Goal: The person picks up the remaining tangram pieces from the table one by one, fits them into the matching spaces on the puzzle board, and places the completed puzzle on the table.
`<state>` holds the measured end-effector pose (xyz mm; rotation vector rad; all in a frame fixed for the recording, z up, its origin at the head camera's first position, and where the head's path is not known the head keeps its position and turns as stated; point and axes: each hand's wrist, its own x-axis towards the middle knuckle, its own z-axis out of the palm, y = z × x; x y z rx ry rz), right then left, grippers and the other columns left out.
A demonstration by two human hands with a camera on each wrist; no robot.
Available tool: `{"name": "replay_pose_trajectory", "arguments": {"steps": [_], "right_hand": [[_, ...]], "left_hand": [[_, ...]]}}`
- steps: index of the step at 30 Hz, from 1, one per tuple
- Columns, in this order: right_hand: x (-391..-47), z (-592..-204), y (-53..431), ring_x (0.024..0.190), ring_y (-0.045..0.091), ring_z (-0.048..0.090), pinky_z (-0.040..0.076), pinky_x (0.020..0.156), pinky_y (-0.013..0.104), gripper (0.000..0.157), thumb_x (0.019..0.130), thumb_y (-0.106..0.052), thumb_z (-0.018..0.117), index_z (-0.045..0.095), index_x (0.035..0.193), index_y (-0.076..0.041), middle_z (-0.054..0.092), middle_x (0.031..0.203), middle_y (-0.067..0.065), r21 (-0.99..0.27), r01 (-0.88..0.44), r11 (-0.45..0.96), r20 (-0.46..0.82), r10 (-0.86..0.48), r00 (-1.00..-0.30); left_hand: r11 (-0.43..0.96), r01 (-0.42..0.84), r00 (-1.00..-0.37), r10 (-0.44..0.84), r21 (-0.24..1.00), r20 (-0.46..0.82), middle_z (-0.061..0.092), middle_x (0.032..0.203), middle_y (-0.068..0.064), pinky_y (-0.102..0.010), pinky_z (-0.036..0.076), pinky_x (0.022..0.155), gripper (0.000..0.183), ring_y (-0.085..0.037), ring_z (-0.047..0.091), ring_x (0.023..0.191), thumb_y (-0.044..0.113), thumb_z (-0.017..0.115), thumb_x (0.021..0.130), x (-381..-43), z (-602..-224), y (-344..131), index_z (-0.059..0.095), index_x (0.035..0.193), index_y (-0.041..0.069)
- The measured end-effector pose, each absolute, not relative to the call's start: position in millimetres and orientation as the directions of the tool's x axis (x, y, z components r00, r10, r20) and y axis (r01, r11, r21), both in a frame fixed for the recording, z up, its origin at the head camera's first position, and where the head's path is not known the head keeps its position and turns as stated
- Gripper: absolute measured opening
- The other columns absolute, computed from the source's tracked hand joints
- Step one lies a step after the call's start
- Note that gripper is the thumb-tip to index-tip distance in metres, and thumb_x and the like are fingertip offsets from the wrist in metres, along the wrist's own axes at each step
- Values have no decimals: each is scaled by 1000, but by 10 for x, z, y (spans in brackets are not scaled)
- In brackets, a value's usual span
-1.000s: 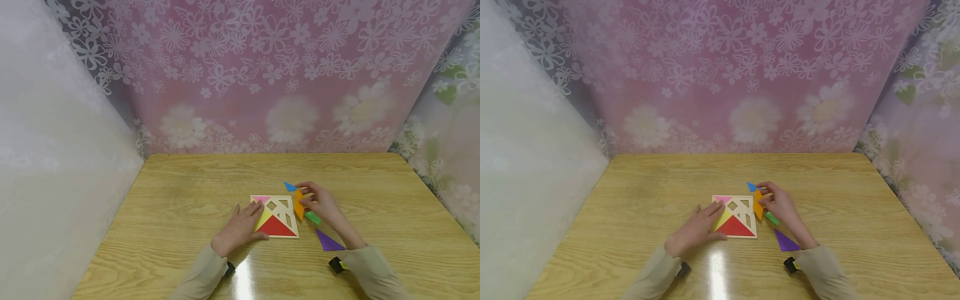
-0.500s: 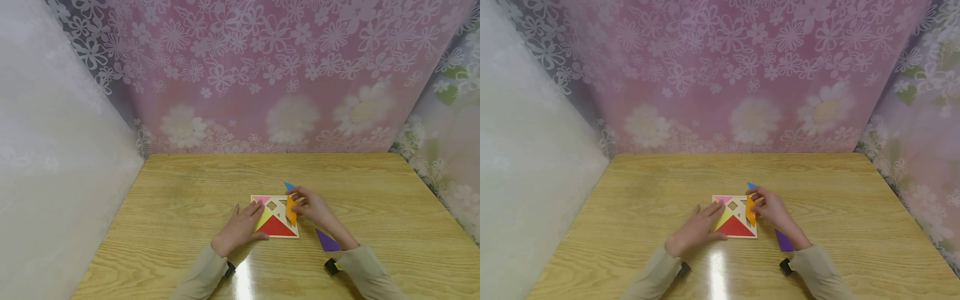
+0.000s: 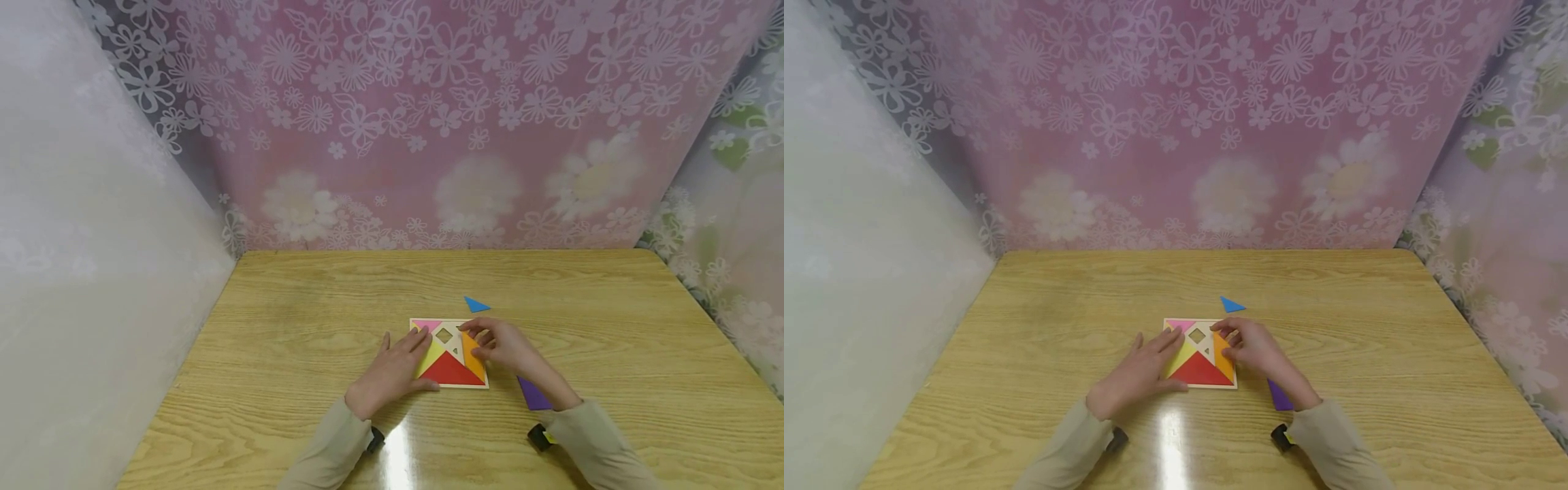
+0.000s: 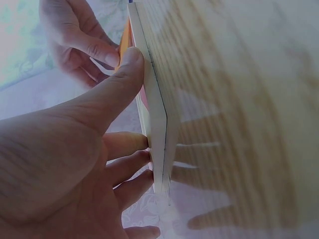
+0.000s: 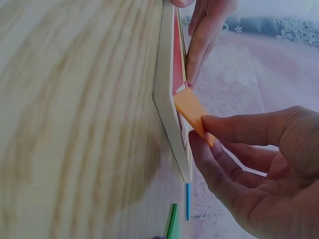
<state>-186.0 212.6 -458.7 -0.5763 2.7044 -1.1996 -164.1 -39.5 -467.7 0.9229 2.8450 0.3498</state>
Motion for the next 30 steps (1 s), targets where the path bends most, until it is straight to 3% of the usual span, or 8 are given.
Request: {"name": "replay_pose_trajectory", "arguments": {"steps": [7,18,25,30], "right_hand": [[-1855,-4601,2087,89,25,65,57,78,40,38,85,6,74,69,122,4,69,103,12,-692,-280,665,-5,-392,-920],[-1876,-4611,2059,81,16,56,47,67,25,34,85,3,77,72,119,0,62,97,6,-603,-285,745,-28,-377,-926],[-1873,-4605,2049,77,14,57,49,66,25,36,84,1,79,72,119,-1,64,96,5,-569,-329,754,16,-390,-921],[-1862,-4568,2095,78,15,63,54,69,30,21,91,-5,74,73,113,-5,70,94,4,-621,-283,731,82,-299,-951]], "left_hand": [[786,563,-803,594,257,-58,29,166,-6,-63,25,118,88,-24,29,152,57,64,92,-1644,-4678,-395,35,158,7],[786,561,-802,594,260,-64,28,166,-6,-63,25,118,88,-23,28,152,57,64,92,-1640,-4675,-397,35,158,6],[788,562,-805,591,251,-55,29,166,-5,-63,26,118,87,-23,29,152,57,65,92,-1642,-4673,-396,36,158,7],[789,561,-805,591,250,-59,29,166,-5,-62,25,118,88,-23,29,152,57,65,92,-1639,-4669,-399,35,158,7]]}}
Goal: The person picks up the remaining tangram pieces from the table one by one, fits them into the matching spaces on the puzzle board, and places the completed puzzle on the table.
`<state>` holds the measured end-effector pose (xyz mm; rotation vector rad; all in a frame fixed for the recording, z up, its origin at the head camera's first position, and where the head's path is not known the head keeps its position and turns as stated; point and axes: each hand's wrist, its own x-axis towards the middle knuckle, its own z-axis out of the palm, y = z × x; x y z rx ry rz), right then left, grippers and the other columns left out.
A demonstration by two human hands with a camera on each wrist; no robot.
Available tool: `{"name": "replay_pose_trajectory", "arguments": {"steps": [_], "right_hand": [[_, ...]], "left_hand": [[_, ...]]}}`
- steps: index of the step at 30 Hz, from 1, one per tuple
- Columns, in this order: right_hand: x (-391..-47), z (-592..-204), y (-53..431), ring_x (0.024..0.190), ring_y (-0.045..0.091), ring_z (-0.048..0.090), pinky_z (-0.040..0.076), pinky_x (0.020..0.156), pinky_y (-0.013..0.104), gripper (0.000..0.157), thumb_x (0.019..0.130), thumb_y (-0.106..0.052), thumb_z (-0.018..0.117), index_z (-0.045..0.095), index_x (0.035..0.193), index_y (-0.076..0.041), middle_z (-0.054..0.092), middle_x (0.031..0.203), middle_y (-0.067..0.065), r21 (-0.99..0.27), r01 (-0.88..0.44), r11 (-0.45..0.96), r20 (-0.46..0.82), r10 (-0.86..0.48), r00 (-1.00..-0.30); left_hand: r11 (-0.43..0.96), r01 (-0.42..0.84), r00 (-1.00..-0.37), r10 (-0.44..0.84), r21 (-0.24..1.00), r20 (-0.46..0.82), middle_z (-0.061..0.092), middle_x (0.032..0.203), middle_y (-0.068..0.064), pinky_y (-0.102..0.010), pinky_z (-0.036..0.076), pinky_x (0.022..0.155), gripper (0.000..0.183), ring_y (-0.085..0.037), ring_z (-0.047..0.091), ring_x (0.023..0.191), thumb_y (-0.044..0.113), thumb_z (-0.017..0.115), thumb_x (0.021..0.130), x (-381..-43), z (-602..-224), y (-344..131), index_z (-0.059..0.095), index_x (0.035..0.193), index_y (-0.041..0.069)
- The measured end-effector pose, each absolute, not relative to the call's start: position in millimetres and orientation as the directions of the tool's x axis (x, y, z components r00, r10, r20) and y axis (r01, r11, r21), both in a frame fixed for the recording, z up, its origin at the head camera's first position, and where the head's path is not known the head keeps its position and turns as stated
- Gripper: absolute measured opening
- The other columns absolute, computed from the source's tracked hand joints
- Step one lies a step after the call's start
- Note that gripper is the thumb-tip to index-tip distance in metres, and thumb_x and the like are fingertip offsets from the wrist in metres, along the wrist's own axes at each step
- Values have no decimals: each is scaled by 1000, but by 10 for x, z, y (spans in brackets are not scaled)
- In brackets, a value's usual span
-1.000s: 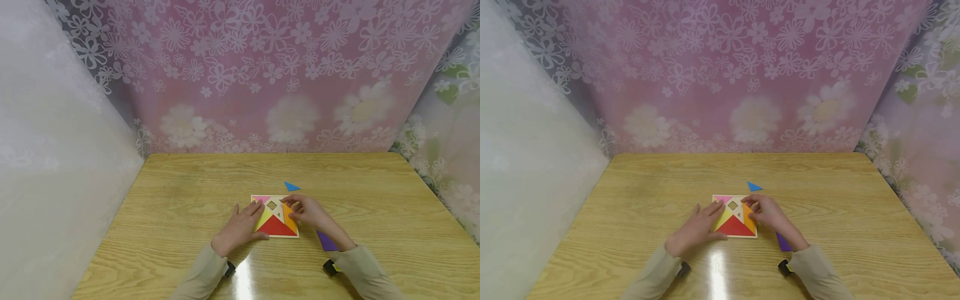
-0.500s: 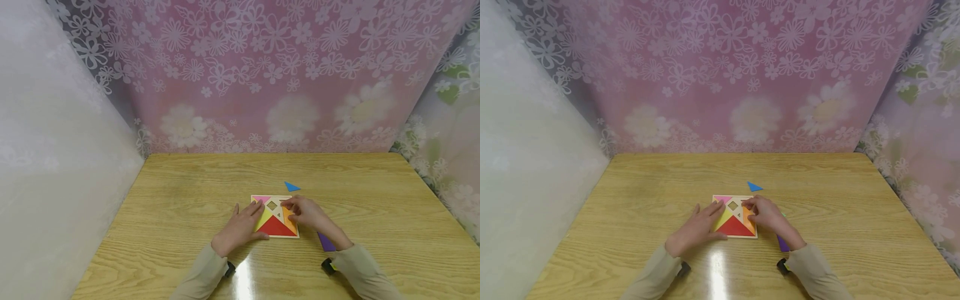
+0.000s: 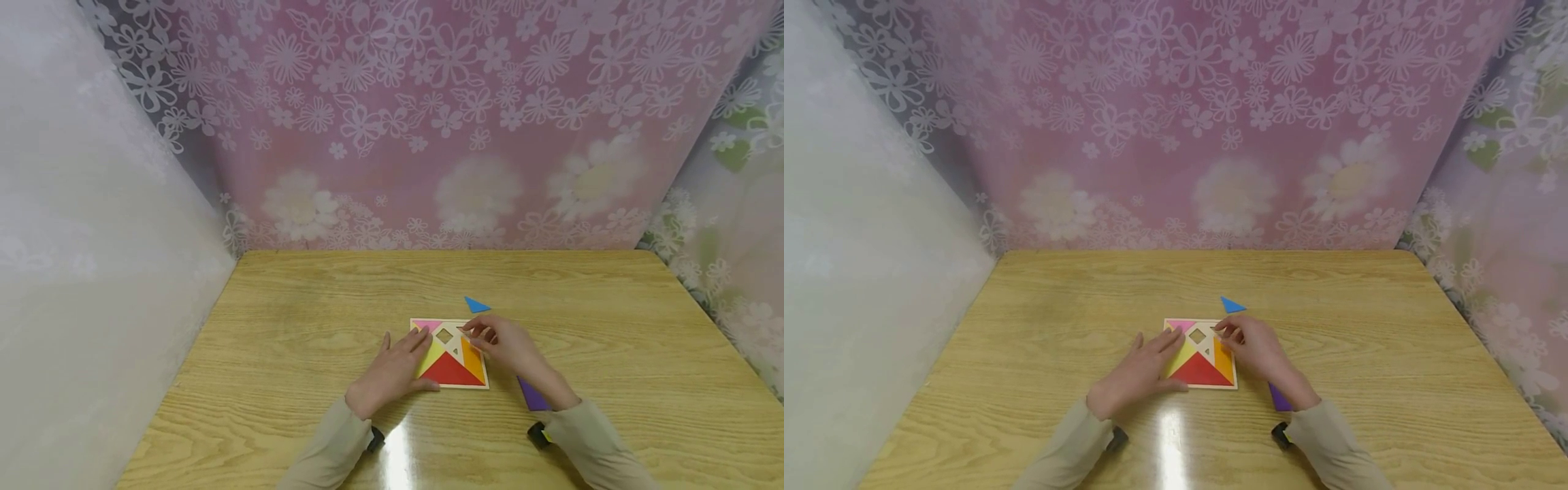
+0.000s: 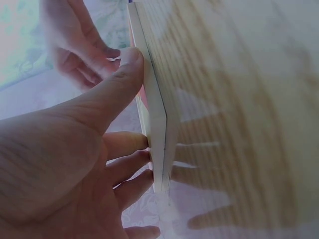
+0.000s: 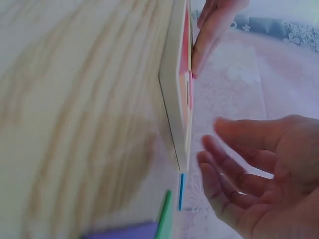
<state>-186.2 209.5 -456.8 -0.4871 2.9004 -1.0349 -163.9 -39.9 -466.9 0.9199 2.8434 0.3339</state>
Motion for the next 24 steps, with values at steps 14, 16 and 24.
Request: {"name": "replay_pose_trajectory", "arguments": {"steps": [14,16,24], "right_hand": [[-1817,-4464,2389,77,18,68,55,68,28,12,97,-12,69,74,106,-6,74,96,4,-578,-296,760,223,-202,-954],[-1809,-4466,2425,76,19,67,56,67,30,13,95,-11,71,74,106,-5,74,95,6,-567,-286,773,214,-197,-957],[-1744,-4486,2561,81,27,66,56,71,44,31,85,-14,82,71,109,2,65,95,12,-454,-220,863,87,-202,-975]], "left_hand": [[781,570,-799,599,255,-49,29,166,-7,-63,25,118,88,-24,29,152,55,66,92,-1619,-4647,-406,35,157,5],[781,572,-799,600,250,-46,30,165,-7,-63,25,118,87,-24,29,152,55,66,92,-1616,-4641,-406,36,157,5],[782,568,-799,599,256,-53,29,166,-7,-63,24,118,87,-24,29,152,55,66,92,-1615,-4638,-402,36,157,6]]}}
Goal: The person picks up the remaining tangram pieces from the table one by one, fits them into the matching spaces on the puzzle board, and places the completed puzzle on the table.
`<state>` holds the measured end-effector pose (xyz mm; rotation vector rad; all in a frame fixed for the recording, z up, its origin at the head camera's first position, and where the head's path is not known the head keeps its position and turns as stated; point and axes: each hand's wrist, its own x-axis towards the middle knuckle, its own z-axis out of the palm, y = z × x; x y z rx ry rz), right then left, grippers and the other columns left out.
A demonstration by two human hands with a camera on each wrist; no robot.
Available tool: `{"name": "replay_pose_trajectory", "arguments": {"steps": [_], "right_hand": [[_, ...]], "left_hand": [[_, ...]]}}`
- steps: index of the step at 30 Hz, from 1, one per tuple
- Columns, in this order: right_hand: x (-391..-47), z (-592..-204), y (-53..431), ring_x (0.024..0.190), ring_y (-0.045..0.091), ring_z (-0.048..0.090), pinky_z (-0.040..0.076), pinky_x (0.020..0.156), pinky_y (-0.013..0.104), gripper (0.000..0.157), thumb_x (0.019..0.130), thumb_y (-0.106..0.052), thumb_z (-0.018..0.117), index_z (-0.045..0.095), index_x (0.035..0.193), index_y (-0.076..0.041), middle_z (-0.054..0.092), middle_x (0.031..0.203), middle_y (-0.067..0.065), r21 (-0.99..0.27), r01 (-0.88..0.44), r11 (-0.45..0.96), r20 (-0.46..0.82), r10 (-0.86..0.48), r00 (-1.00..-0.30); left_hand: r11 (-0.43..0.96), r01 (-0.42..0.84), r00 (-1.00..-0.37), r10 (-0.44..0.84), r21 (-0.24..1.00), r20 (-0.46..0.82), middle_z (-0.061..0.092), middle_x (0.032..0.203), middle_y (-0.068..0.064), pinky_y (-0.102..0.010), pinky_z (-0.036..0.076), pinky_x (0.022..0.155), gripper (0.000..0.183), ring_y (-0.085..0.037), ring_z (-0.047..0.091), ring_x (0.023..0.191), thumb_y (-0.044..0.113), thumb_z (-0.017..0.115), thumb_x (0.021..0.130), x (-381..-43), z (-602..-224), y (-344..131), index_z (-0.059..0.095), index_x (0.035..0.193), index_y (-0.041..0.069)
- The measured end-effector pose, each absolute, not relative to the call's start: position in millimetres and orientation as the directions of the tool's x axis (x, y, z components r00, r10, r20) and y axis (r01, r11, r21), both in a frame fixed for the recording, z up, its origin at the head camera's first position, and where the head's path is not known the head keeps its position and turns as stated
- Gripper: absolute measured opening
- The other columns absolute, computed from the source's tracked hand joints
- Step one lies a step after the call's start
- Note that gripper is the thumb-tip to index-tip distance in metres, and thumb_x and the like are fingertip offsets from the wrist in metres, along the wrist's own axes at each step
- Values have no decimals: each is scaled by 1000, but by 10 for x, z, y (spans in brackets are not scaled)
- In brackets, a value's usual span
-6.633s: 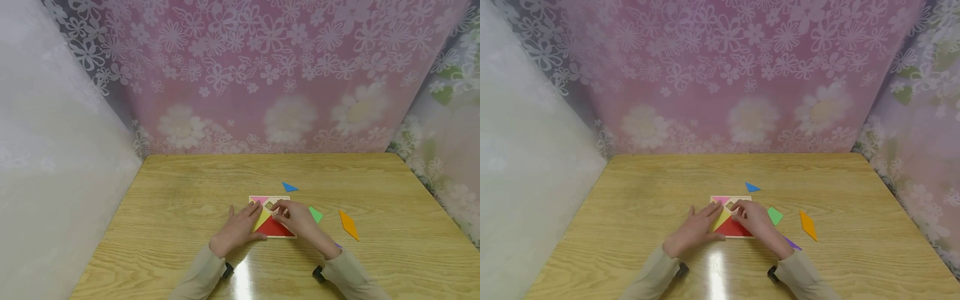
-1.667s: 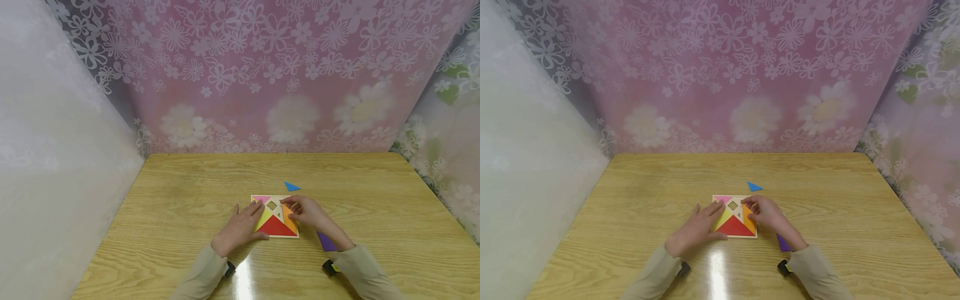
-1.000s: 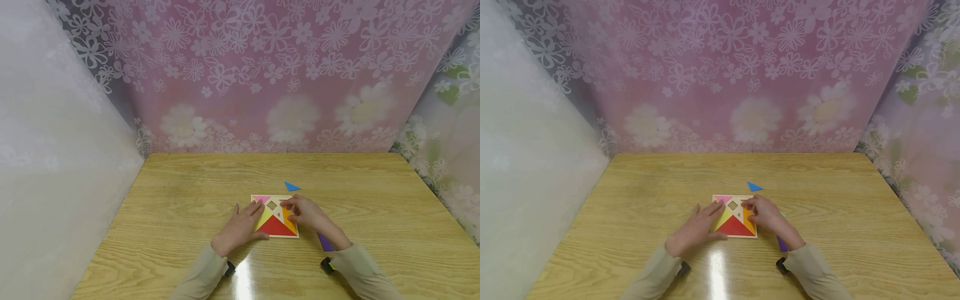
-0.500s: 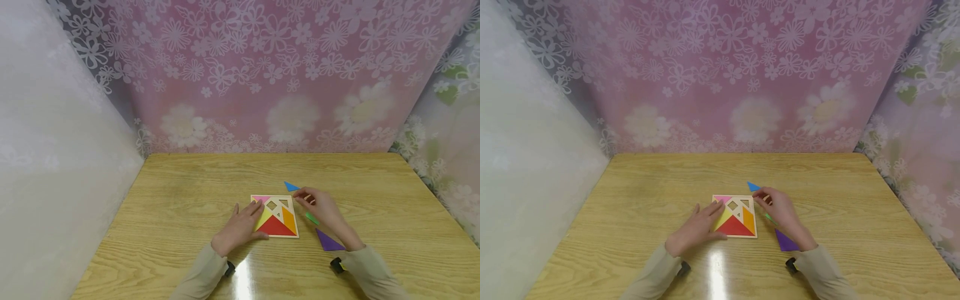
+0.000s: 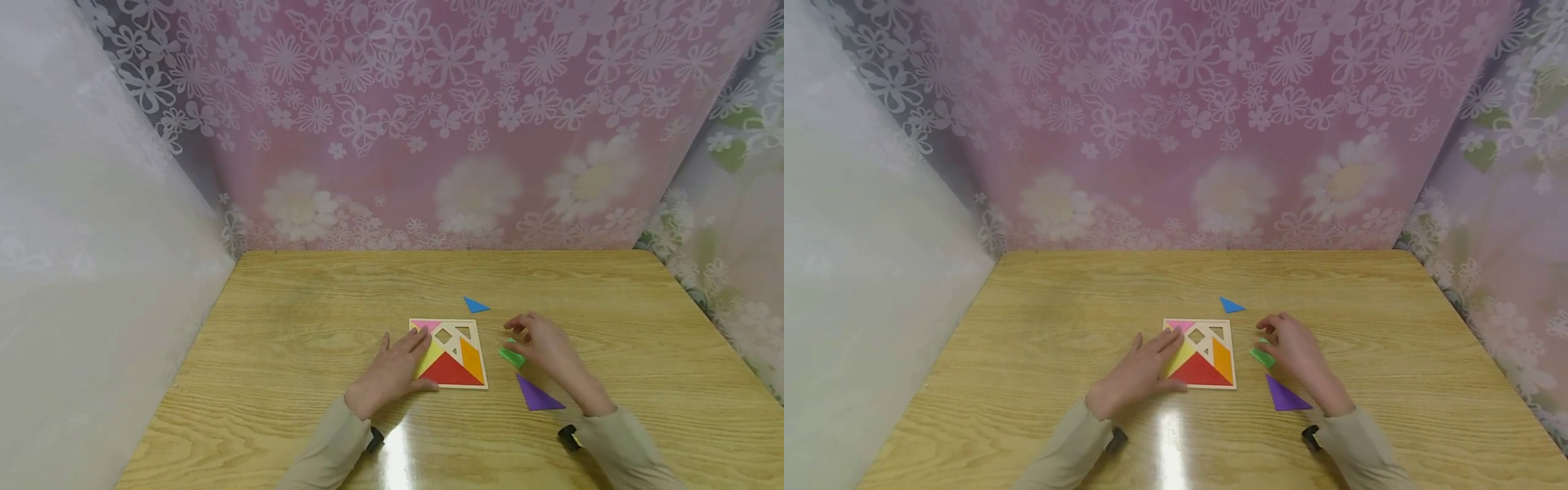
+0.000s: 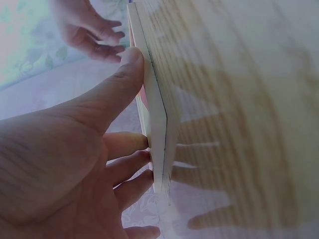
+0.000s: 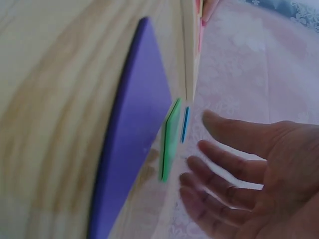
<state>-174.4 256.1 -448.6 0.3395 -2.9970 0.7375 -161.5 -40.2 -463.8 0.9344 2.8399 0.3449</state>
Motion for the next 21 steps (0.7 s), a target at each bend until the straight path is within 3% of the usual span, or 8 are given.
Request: {"name": "replay_pose_trajectory", "arguments": {"steps": [6,16,21], "right_hand": [[-1716,-4517,2631,78,24,59,52,67,40,43,78,-22,88,70,108,3,62,93,11,-370,-216,903,28,-222,-975],[-1762,-4548,2627,82,27,63,52,68,42,40,78,-14,88,62,104,-1,66,94,11,-425,-210,880,15,-225,-974],[-1790,-4557,2623,86,32,68,55,69,45,27,87,-3,78,59,106,-2,70,97,14,-488,-192,851,22,-208,-978]], "left_hand": [[783,564,-801,596,263,-59,29,166,-7,-63,24,119,87,-24,28,152,55,65,92,-1619,-4647,-404,35,158,6],[780,575,-796,603,247,-51,29,166,-7,-63,25,118,88,-24,28,152,55,65,92,-1624,-4655,-402,35,158,5],[781,571,-797,601,253,-56,28,166,-7,-63,24,118,87,-24,28,152,55,65,92,-1624,-4647,-398,35,158,6]]}}
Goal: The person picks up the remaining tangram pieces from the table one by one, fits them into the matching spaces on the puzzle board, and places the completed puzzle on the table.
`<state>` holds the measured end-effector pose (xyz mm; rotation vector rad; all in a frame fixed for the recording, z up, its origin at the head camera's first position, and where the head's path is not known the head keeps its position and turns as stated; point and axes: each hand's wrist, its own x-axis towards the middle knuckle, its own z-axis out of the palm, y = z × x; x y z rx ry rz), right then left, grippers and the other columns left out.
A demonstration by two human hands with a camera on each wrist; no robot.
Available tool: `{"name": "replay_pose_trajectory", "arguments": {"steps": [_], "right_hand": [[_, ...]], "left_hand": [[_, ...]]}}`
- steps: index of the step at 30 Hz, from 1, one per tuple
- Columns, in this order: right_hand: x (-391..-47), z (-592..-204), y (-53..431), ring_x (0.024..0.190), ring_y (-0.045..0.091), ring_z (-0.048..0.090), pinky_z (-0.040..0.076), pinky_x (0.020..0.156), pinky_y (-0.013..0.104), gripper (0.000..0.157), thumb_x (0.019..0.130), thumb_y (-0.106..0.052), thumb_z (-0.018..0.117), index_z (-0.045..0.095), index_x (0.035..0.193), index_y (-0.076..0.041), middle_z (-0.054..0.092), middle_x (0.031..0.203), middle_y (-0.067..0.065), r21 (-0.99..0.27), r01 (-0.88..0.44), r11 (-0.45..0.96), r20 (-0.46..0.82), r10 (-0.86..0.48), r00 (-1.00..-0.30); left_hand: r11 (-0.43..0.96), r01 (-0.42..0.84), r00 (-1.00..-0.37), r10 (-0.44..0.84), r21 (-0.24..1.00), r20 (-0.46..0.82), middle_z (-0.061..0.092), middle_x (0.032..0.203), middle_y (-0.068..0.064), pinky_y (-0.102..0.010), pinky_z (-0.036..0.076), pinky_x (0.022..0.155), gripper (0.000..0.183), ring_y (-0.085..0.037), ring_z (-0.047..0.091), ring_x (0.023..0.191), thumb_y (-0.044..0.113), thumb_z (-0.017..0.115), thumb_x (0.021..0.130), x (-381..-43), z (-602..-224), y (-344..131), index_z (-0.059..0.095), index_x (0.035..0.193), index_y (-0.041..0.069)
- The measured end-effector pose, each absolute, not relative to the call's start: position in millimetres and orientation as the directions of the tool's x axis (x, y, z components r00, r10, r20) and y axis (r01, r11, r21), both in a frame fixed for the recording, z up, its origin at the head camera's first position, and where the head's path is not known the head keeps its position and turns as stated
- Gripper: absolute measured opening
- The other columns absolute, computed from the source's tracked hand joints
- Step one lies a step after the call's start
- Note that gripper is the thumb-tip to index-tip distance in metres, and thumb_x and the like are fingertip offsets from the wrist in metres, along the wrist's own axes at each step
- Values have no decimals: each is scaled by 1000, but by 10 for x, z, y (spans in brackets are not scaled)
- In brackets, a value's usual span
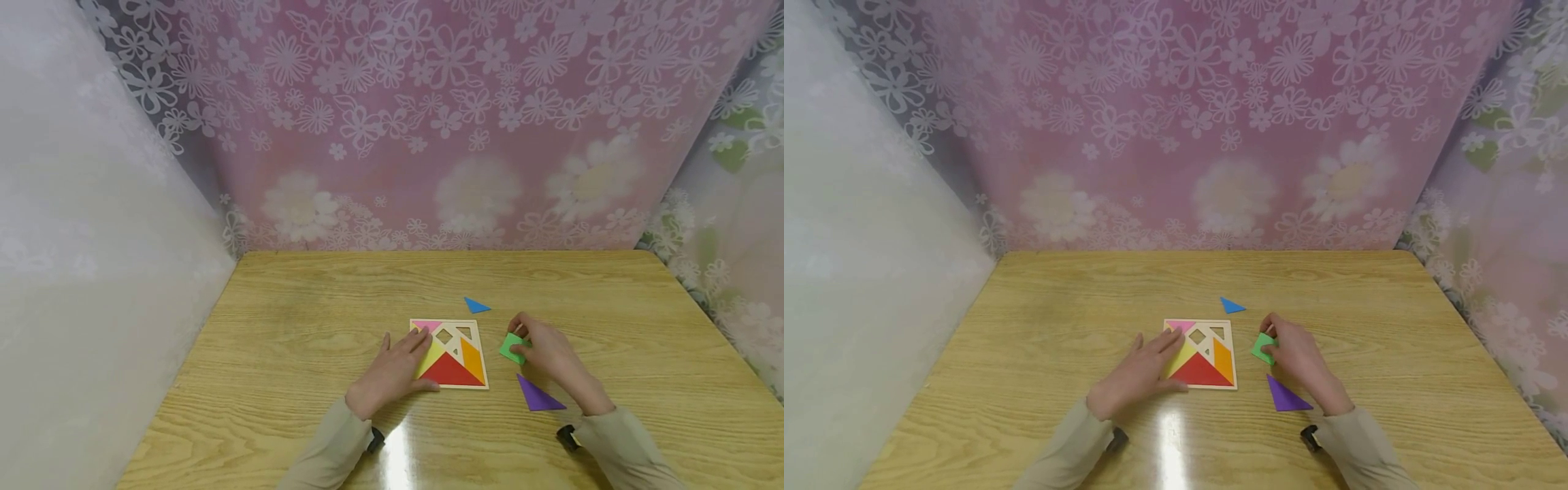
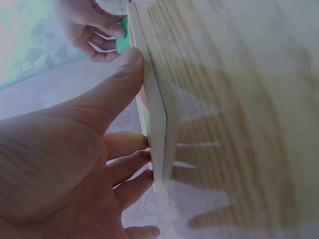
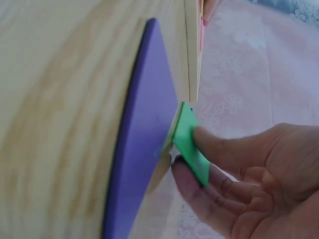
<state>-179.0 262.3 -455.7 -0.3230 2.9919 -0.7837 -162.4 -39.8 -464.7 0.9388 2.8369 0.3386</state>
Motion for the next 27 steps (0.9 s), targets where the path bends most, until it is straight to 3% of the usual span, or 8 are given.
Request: {"name": "replay_pose_trajectory", "arguments": {"steps": [6,16,27], "right_hand": [[-1807,-4531,2617,86,35,70,57,69,46,23,93,2,68,63,114,-1,69,100,17,-565,-164,809,50,-165,-985],[-1833,-4479,2555,82,29,70,59,61,34,28,94,6,64,63,122,2,67,105,21,-681,-148,717,86,-122,-989],[-1893,-4425,2422,81,34,71,61,64,38,29,95,4,65,63,124,3,63,107,22,-741,-145,655,90,-118,-989]], "left_hand": [[781,570,-798,601,256,-55,28,166,-6,-63,24,119,87,-23,28,152,55,64,93,-1626,-4661,-400,34,158,6],[781,566,-800,598,265,-54,28,166,-7,-63,23,119,88,-24,28,152,55,66,92,-1644,-4684,-391,34,158,6],[781,574,-798,601,248,-45,29,165,-7,-63,25,118,88,-24,29,152,55,66,92,-1644,-4688,-393,35,158,6]]}}
